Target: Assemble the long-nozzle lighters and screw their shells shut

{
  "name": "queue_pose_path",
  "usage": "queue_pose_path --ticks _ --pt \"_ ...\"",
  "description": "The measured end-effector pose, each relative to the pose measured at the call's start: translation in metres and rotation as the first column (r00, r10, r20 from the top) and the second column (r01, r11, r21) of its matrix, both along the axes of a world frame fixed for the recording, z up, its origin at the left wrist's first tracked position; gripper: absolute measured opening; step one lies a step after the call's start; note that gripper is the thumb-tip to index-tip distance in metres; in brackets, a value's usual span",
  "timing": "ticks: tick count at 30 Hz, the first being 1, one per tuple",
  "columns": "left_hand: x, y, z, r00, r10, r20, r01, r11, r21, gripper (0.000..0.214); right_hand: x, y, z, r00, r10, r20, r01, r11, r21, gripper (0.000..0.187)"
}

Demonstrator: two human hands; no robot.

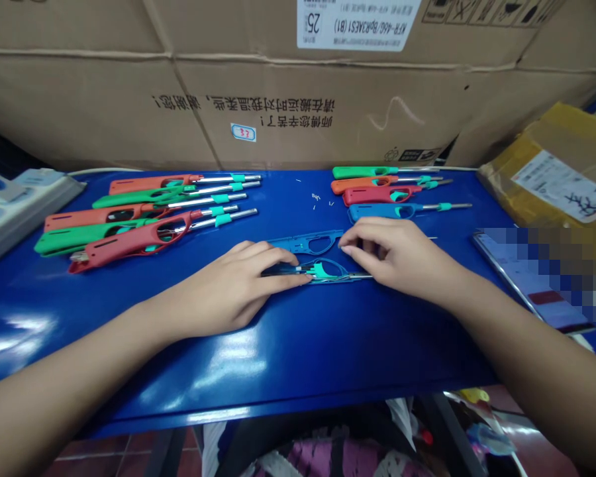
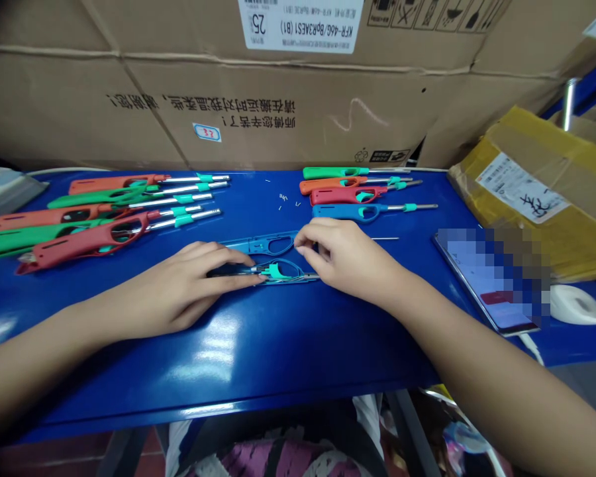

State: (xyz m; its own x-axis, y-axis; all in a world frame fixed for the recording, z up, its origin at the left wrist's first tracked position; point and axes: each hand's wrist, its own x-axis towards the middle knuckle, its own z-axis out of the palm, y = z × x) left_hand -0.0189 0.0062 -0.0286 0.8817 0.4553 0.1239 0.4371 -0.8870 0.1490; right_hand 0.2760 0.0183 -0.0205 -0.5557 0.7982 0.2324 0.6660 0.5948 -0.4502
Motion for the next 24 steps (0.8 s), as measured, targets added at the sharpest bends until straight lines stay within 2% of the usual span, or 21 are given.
queue_pose_path --ticks 2,5,9,12,17,20,22,24 --pt "0.0 0.0 -0.001 1.0 0.008 -0.002 -0.008 1.0 -0.006 0.053 -0.002 0.002 -0.005 0.994 0.007 0.109 -0.023 0.99 0.142 0.023" --pt "0.0 -0.001 -0.001 0.999 0.02 0.04 -0.019 0.999 -0.04 0.051 -0.005 0.004 -0.011 0.968 0.012 0.25 -0.068 0.974 0.217 0.024" --pt "0.001 -0.002 0.0 0.98 0.059 0.191 -0.044 0.996 -0.08 0.042 -0.008 0.006 -0.011 0.965 0.034 0.259 -0.095 0.969 0.229 0.012" --pt "0.001 -0.001 -0.001 0.956 0.092 0.278 -0.09 0.996 -0.018 0.04 -0.01 0.006 -0.01 0.977 0.036 0.211 -0.086 0.969 0.232 0.005" --pt "-0.003 0.002 -0.002 0.945 0.117 0.304 -0.168 0.975 0.145 0.045 -0.013 0.002 -0.007 0.988 0.042 -0.15 -0.019 0.989 0.147 0.003" --pt "-0.005 0.003 -0.001 0.939 0.12 0.323 -0.189 0.963 0.19 0.044 -0.016 -0.003 -0.006 0.945 -0.034 -0.324 0.034 0.999 -0.006 0.004" --pt "-0.007 0.002 0.0 0.935 0.104 0.339 -0.18 0.963 0.199 0.041 -0.017 -0.007 -0.006 0.918 -0.071 -0.389 0.018 0.99 -0.137 0.01" --pt "-0.007 0.002 0.001 0.936 0.091 0.341 -0.158 0.972 0.174 0.039 -0.018 -0.009 -0.005 0.919 -0.069 -0.388 -0.015 0.978 -0.207 0.019"
